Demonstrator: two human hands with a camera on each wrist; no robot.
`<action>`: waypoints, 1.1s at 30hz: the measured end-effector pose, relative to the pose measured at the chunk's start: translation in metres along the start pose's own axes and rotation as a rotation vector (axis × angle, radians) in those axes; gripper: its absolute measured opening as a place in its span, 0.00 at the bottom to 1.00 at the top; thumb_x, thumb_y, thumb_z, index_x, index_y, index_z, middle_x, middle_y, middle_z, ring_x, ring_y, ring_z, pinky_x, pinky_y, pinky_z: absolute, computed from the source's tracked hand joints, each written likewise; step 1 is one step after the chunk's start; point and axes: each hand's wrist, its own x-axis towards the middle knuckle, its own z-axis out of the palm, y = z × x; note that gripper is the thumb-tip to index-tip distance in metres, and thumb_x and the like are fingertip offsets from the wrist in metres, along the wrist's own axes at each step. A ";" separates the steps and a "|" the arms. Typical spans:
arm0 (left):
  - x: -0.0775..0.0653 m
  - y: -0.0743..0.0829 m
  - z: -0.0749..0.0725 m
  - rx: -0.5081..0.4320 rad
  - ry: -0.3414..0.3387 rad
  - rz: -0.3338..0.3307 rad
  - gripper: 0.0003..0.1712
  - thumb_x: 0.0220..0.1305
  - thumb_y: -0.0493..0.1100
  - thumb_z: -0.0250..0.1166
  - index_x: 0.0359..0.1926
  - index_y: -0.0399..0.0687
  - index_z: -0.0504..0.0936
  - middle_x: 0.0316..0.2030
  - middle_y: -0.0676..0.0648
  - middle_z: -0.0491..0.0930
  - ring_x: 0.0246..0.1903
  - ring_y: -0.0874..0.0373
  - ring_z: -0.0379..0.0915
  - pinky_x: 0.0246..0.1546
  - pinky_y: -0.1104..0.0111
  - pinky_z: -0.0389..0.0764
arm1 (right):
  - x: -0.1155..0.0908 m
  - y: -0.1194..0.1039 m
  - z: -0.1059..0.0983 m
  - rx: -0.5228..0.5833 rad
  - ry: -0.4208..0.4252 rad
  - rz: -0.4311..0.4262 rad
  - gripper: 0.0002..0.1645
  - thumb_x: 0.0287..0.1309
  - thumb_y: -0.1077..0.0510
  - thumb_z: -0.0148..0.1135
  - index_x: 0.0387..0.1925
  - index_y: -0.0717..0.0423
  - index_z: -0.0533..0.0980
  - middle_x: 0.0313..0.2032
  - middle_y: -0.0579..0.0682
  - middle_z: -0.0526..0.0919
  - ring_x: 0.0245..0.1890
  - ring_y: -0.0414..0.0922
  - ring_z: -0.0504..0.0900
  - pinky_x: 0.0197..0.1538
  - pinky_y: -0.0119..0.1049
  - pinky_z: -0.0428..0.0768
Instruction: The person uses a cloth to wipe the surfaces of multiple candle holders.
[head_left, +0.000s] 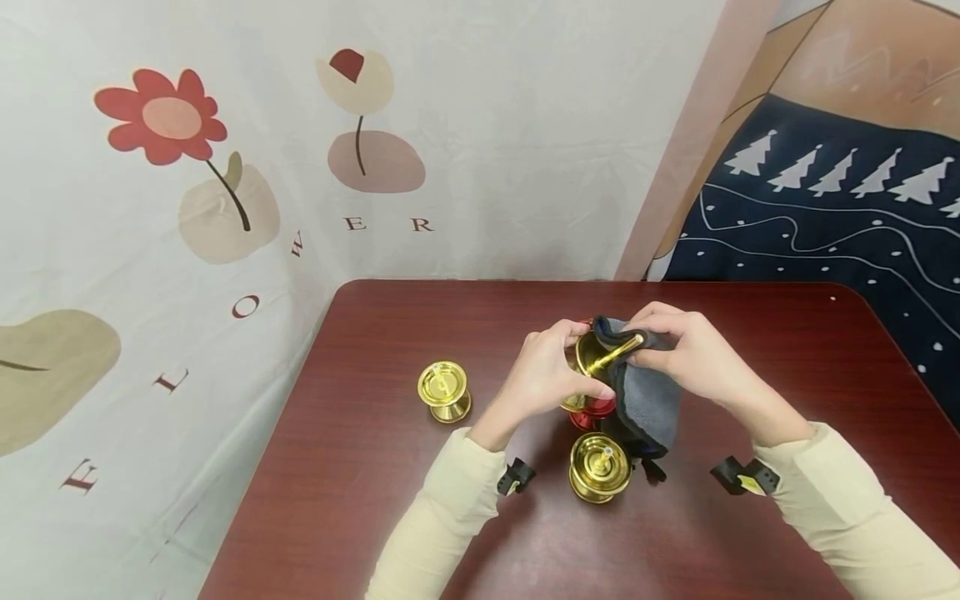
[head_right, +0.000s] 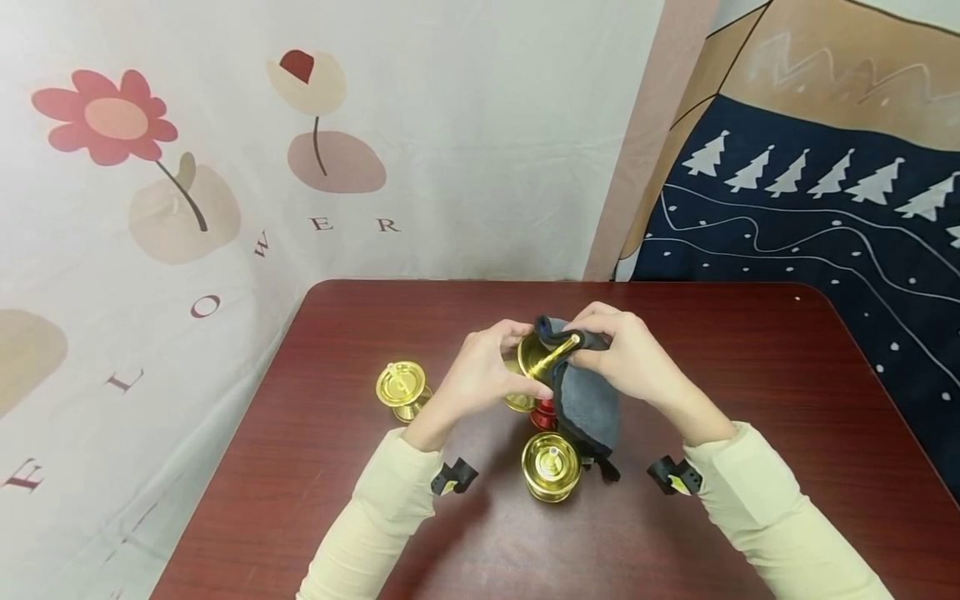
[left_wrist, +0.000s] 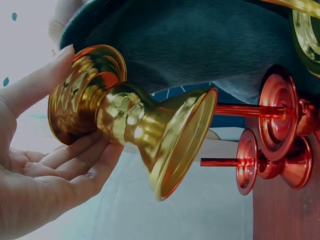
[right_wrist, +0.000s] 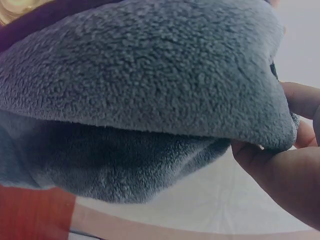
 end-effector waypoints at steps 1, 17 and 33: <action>0.000 0.000 0.000 -0.002 -0.008 -0.009 0.42 0.32 0.48 0.80 0.52 0.39 0.73 0.47 0.45 0.79 0.48 0.57 0.73 0.47 0.73 0.72 | 0.000 -0.001 -0.003 0.003 -0.001 0.004 0.11 0.45 0.70 0.67 0.33 0.57 0.82 0.34 0.46 0.78 0.35 0.38 0.72 0.35 0.30 0.71; 0.006 -0.009 -0.009 -0.359 -0.153 0.052 0.40 0.36 0.36 0.77 0.55 0.38 0.71 0.50 0.44 0.75 0.46 0.58 0.74 0.45 0.75 0.73 | -0.004 0.000 -0.020 0.028 0.000 0.013 0.11 0.47 0.69 0.67 0.36 0.58 0.81 0.35 0.47 0.77 0.34 0.38 0.73 0.34 0.26 0.74; 0.012 -0.002 -0.011 -0.500 -0.222 -0.050 0.38 0.40 0.26 0.72 0.53 0.29 0.64 0.48 0.35 0.75 0.46 0.53 0.74 0.46 0.74 0.74 | 0.006 0.005 -0.002 -0.078 -0.087 -0.131 0.15 0.40 0.72 0.69 0.33 0.57 0.82 0.32 0.43 0.75 0.33 0.41 0.71 0.34 0.32 0.74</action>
